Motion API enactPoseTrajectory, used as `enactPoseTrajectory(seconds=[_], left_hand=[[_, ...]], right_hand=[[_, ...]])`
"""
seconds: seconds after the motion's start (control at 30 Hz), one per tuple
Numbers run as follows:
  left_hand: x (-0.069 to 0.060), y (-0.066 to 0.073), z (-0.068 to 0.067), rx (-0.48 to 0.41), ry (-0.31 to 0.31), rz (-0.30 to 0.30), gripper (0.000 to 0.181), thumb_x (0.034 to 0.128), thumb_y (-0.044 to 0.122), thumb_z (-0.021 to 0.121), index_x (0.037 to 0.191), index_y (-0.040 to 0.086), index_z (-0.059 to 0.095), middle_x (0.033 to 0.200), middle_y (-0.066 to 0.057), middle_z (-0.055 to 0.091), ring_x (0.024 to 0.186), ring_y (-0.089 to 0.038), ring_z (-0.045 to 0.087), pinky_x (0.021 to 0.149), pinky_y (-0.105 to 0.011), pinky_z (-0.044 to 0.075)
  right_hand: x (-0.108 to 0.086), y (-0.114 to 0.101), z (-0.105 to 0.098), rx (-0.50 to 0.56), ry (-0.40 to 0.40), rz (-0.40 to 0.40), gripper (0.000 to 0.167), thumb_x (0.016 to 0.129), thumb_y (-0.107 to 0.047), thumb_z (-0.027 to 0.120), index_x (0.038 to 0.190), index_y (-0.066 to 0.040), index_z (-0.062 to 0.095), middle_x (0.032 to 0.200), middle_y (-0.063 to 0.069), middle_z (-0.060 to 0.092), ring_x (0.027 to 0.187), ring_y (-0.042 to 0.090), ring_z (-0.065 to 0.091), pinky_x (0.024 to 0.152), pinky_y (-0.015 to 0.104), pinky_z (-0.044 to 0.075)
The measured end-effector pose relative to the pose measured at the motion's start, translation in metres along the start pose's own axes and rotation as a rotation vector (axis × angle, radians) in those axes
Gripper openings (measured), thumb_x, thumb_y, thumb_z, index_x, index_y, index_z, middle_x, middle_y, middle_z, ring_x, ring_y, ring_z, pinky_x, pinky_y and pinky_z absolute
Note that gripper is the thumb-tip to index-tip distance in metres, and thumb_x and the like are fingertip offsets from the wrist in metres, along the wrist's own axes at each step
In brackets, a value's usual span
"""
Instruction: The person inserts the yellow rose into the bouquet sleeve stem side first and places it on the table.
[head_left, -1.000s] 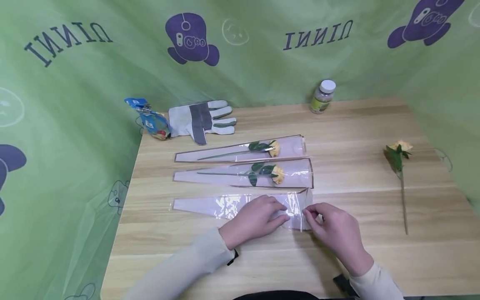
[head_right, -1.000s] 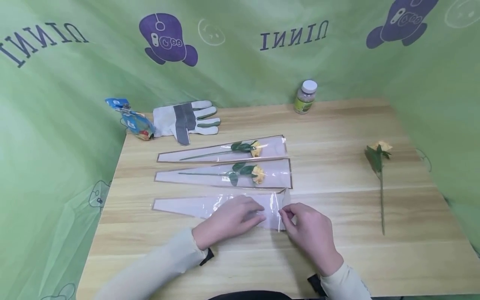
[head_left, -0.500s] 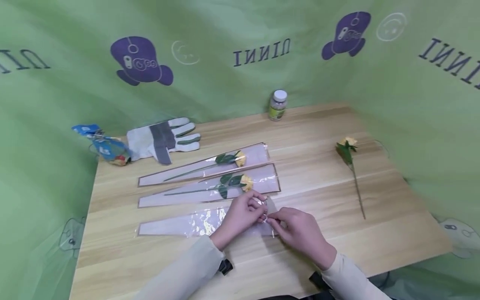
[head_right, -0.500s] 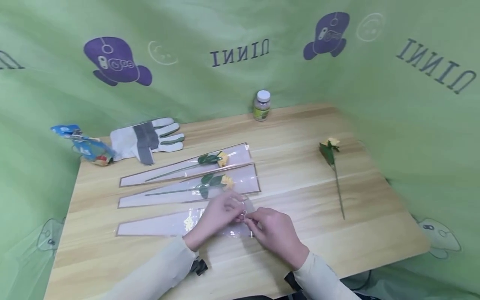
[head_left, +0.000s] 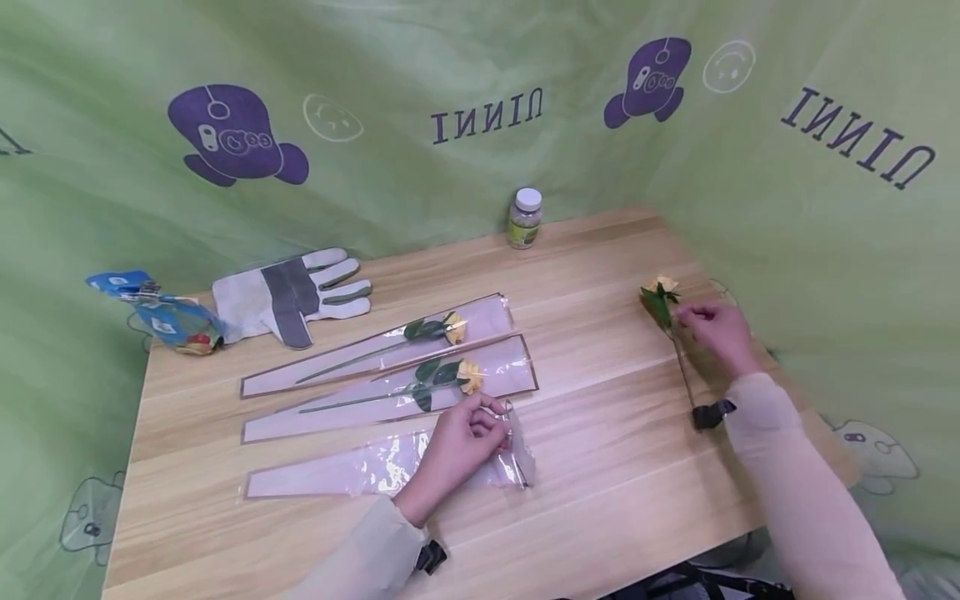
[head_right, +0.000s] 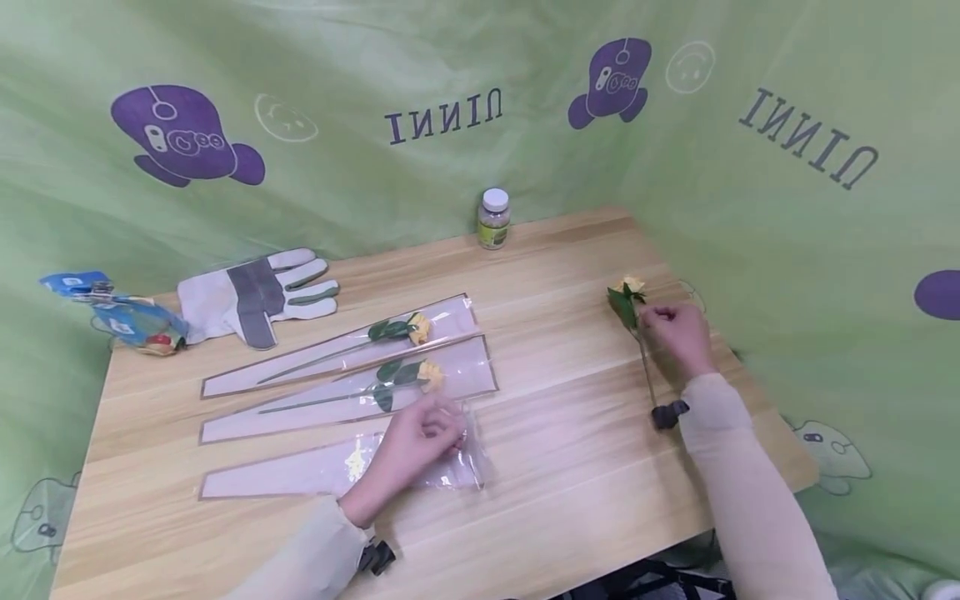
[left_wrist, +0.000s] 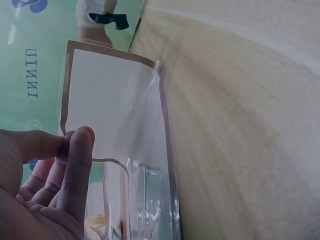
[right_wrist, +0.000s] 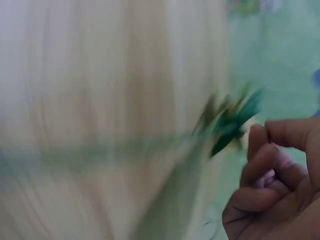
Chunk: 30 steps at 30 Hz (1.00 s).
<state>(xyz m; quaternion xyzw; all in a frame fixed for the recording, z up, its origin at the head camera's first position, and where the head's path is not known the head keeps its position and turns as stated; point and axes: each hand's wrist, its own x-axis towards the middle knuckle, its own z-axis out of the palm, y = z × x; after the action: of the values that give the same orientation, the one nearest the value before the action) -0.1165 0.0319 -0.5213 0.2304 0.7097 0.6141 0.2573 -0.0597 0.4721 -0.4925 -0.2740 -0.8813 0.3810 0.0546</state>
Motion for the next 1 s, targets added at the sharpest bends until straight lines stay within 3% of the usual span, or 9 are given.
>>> enactPoseTrajectory(seconds=[0.1, 0.3, 0.5, 0.6, 0.67, 0.77, 0.9, 1.0], left_hand=[[-0.001, 0.001, -0.001, -0.010, -0.004, 0.000, 0.017, 0.0910, 0.003, 0.073, 0.105, 0.005, 0.064, 0.080, -0.003, 0.072, 0.070, -0.019, 0.071, 0.065, -0.029, 0.060], [0.000, 0.002, 0.001, 0.007, -0.025, 0.011, 0.015, 0.0917, 0.005, 0.073, 0.105, 0.004, 0.065, 0.081, 0.000, 0.072, 0.071, -0.017, 0.071, 0.066, -0.030, 0.060], [0.002, 0.000, 0.001, 0.024, -0.010, 0.022, 0.014, 0.0910, 0.005, 0.074, 0.102, 0.004, 0.066, 0.081, -0.001, 0.072, 0.071, -0.016, 0.070, 0.066, -0.028, 0.060], [0.001, 0.000, 0.001, 0.024, -0.005, 0.026, 0.015, 0.0913, 0.007, 0.075, 0.103, 0.003, 0.066, 0.083, -0.002, 0.073, 0.073, -0.018, 0.070, 0.067, -0.027, 0.059], [0.000, 0.004, 0.001, 0.021, -0.004, 0.015, 0.015, 0.0920, 0.004, 0.074, 0.104, 0.001, 0.066, 0.084, -0.005, 0.073, 0.074, -0.022, 0.071, 0.068, -0.026, 0.059], [-0.003, 0.015, -0.001, 0.028, 0.000, 0.013, 0.013, 0.0923, 0.000, 0.071, 0.104, -0.001, 0.065, 0.084, -0.008, 0.073, 0.075, -0.026, 0.072, 0.068, -0.025, 0.059], [-0.001, 0.014, -0.001, 0.038, -0.003, 0.027, 0.011, 0.0932, 0.003, 0.071, 0.102, 0.003, 0.065, 0.082, -0.003, 0.073, 0.073, -0.021, 0.072, 0.067, -0.028, 0.059], [0.005, 0.006, 0.001, 0.027, -0.013, 0.026, 0.010, 0.0936, 0.007, 0.072, 0.101, 0.009, 0.065, 0.081, 0.002, 0.072, 0.072, -0.016, 0.071, 0.066, -0.030, 0.060]], right_hand=[[0.016, 0.016, -0.002, -0.083, -0.054, 0.006, 0.050, 0.102, -0.042, 0.059, 0.111, 0.006, 0.068, 0.102, 0.018, 0.068, 0.085, 0.024, 0.058, 0.066, 0.026, 0.050], [0.021, 0.022, -0.002, -0.146, -0.109, 0.030, 0.046, 0.102, -0.037, 0.059, 0.107, 0.008, 0.067, 0.092, 0.013, 0.069, 0.081, 0.022, 0.059, 0.066, 0.028, 0.050], [0.023, 0.009, 0.003, -0.046, -0.180, 0.060, 0.047, 0.101, -0.038, 0.060, 0.107, 0.009, 0.063, 0.086, 0.008, 0.067, 0.077, 0.020, 0.061, 0.065, 0.030, 0.055], [0.019, -0.005, 0.007, 0.036, -0.207, 0.087, 0.048, 0.100, -0.037, 0.063, 0.113, 0.009, 0.061, 0.088, 0.006, 0.067, 0.078, 0.017, 0.063, 0.068, 0.028, 0.057], [0.016, -0.015, 0.009, 0.122, -0.226, 0.103, 0.050, 0.100, -0.035, 0.065, 0.121, 0.009, 0.059, 0.091, 0.005, 0.067, 0.079, 0.012, 0.062, 0.070, 0.026, 0.057], [0.009, -0.032, 0.014, 0.355, -0.260, 0.143, 0.048, 0.099, -0.027, 0.069, 0.129, 0.007, 0.055, 0.096, 0.004, 0.069, 0.078, 0.008, 0.064, 0.072, 0.023, 0.058], [-0.006, -0.054, 0.018, 0.741, -0.318, 0.176, 0.029, 0.096, -0.017, 0.074, 0.119, -0.002, 0.065, 0.095, 0.005, 0.071, 0.076, 0.009, 0.067, 0.069, 0.021, 0.058], [-0.026, -0.068, 0.018, 1.021, -0.353, 0.140, 0.011, 0.098, -0.008, 0.068, 0.108, -0.004, 0.069, 0.090, 0.007, 0.071, 0.075, 0.011, 0.068, 0.066, 0.020, 0.058]])
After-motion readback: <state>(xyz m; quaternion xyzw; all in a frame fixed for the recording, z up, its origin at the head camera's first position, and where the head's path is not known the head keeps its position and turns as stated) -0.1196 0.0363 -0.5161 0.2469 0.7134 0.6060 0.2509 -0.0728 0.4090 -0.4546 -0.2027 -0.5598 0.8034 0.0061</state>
